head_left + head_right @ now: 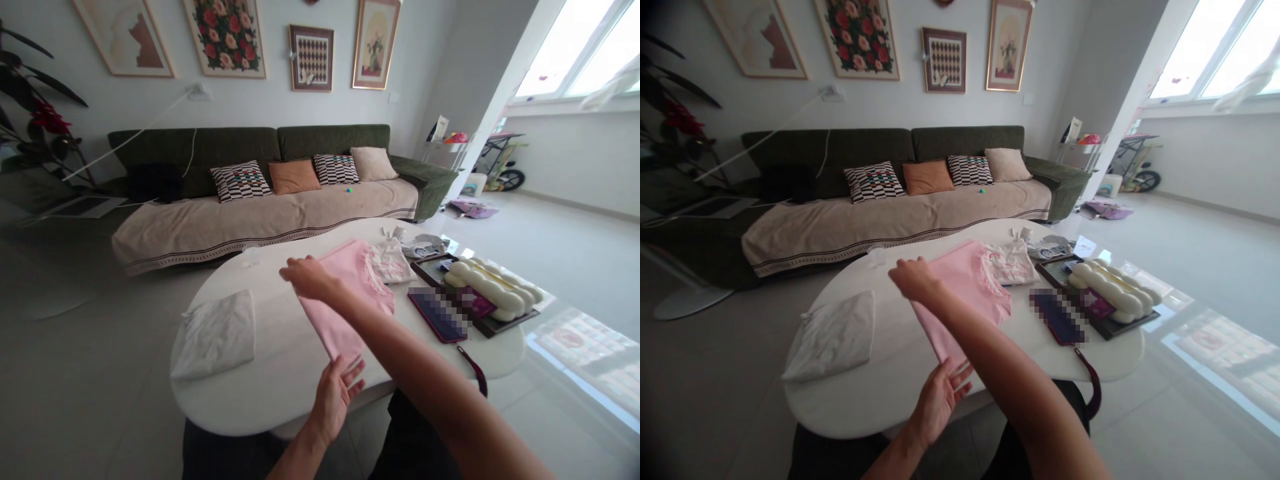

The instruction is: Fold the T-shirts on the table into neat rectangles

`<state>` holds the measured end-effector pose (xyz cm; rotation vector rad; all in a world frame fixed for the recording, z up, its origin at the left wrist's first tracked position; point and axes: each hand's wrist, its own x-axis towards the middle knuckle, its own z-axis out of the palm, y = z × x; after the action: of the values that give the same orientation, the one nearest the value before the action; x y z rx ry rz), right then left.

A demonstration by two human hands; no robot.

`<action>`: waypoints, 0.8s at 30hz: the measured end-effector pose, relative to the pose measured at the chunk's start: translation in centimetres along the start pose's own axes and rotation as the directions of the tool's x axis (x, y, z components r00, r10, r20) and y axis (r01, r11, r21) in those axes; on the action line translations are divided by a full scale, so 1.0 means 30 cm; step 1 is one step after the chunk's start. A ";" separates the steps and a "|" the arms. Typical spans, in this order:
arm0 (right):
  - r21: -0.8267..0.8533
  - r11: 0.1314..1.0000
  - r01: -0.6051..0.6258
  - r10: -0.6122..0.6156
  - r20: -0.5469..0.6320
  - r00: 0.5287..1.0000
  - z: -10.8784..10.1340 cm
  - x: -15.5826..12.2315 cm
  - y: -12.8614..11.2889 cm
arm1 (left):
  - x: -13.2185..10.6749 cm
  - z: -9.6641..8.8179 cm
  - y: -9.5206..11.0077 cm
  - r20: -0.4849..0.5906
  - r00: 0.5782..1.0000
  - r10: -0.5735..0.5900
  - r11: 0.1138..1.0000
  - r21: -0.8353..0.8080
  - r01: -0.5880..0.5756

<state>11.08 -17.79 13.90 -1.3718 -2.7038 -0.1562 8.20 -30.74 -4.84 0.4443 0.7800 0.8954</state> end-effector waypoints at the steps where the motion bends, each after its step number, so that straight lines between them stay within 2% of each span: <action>1: 0.016 0.999 0.047 -0.047 0.018 0.999 0.049 0.007 -0.048 | -0.012 -0.003 -0.048 0.025 0.996 -0.081 0.996 -0.023 0.082; 2: 0.044 0.994 0.097 -0.099 0.039 0.994 0.104 0.000 -0.089 | -0.029 -0.012 -0.092 0.055 0.984 -0.168 0.986 -0.005 0.169; 4: 0.171 0.968 0.183 -0.200 0.084 0.976 0.228 -0.053 -0.142 | -0.070 -0.049 -0.149 0.129 0.935 -0.329 0.938 0.160 0.308; 6: 0.305 0.946 0.107 -0.142 0.096 0.985 0.354 -0.148 -0.155 | -0.105 -0.102 -0.142 0.198 0.882 -0.427 0.853 0.412 0.320; 7: 0.338 0.941 0.004 -0.040 0.098 0.994 0.414 -0.204 -0.149 | -0.114 -0.132 -0.111 0.210 0.881 -0.423 0.813 0.517 0.267; 8: 0.343 0.930 -0.131 0.095 0.121 0.988 0.471 -0.264 -0.138 | -0.114 -0.162 -0.063 0.206 0.903 -0.377 0.777 0.601 0.187; 9: 0.325 0.904 -0.276 0.237 0.157 0.959 0.523 -0.325 -0.127 | -0.102 -0.193 -0.002 0.192 0.938 -0.288 0.739 0.668 0.090; 10: 0.297 0.868 -0.398 0.355 0.187 0.916 0.570 -0.383 -0.117 | -0.079 -0.223 0.066 0.148 0.978 -0.146 0.685 0.729 -0.008; 11: 0.274 0.837 -0.474 0.430 0.207 0.879 0.610 -0.438 -0.111 | -0.047 -0.253 0.136 0.131 0.991 0.002 0.591 0.799 -0.107; 12: 0.259 0.815 -0.517 0.473 0.216 0.854 0.643 -0.487 -0.109 | -0.007 -0.281 0.201 0.126 0.975 0.183 0.473 0.858 -0.200; 14: 0.269 0.803 -0.532 0.492 0.204 0.846 0.688 -0.563 -0.112 | 0.077 -0.332 0.296 0.157 0.867 0.473 0.220 0.931 -0.290; 15: 0.292 0.803 -0.519 0.484 0.189 0.854 0.701 -0.590 -0.114 | 0.113 -0.353 0.319 0.173 0.815 0.553 0.123 0.951 -0.285; 16: 0.323 0.804 -0.500 0.470 0.171 0.866 0.710 -0.611 -0.113 | 0.139 -0.371 0.326 0.187 0.787 0.588 0.052 0.962 -0.268; 17: 0.360 0.802 -0.476 0.455 0.147 0.878 0.716 -0.628 -0.106 | 0.155 -0.384 0.318 0.197 0.781 0.592 0.006 0.969 -0.249; 19: 0.431 0.782 -0.450 0.468 0.071 0.881 0.721 -0.654 -0.076 | 0.154 -0.401 0.270 0.207 0.816 0.540 -0.028 0.973 -0.228; 20: 0.460 0.758 -0.463 0.510 0.025 0.860 0.721 -0.666 -0.052 | 0.140 -0.406 0.238 0.206 0.838 0.506 -0.025 0.974 -0.224; 21: 0.480 0.723 -0.497 0.574 -0.018 0.819 0.720 -0.678 -0.026 | 0.121 -0.409 0.207 0.198 0.857 0.475 -0.014 0.976 -0.217; 22: 0.491 0.676 -0.550 0.651 -0.049 0.757 0.719 -0.689 0.002 | 0.100 -0.410 0.181 0.179 0.874 0.451 0.004 0.979 -0.203; 24: 0.478 0.557 -0.680 0.791 -0.054 0.610 0.715 -0.710 0.048 | 0.065 -0.406 0.150 0.121 0.902 0.414 0.053 0.986 -0.156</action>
<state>23.73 -30.94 -10.26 -2.0121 -1.5805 0.2797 -2.67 -26.23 -10.66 1.8660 1.5093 0.6320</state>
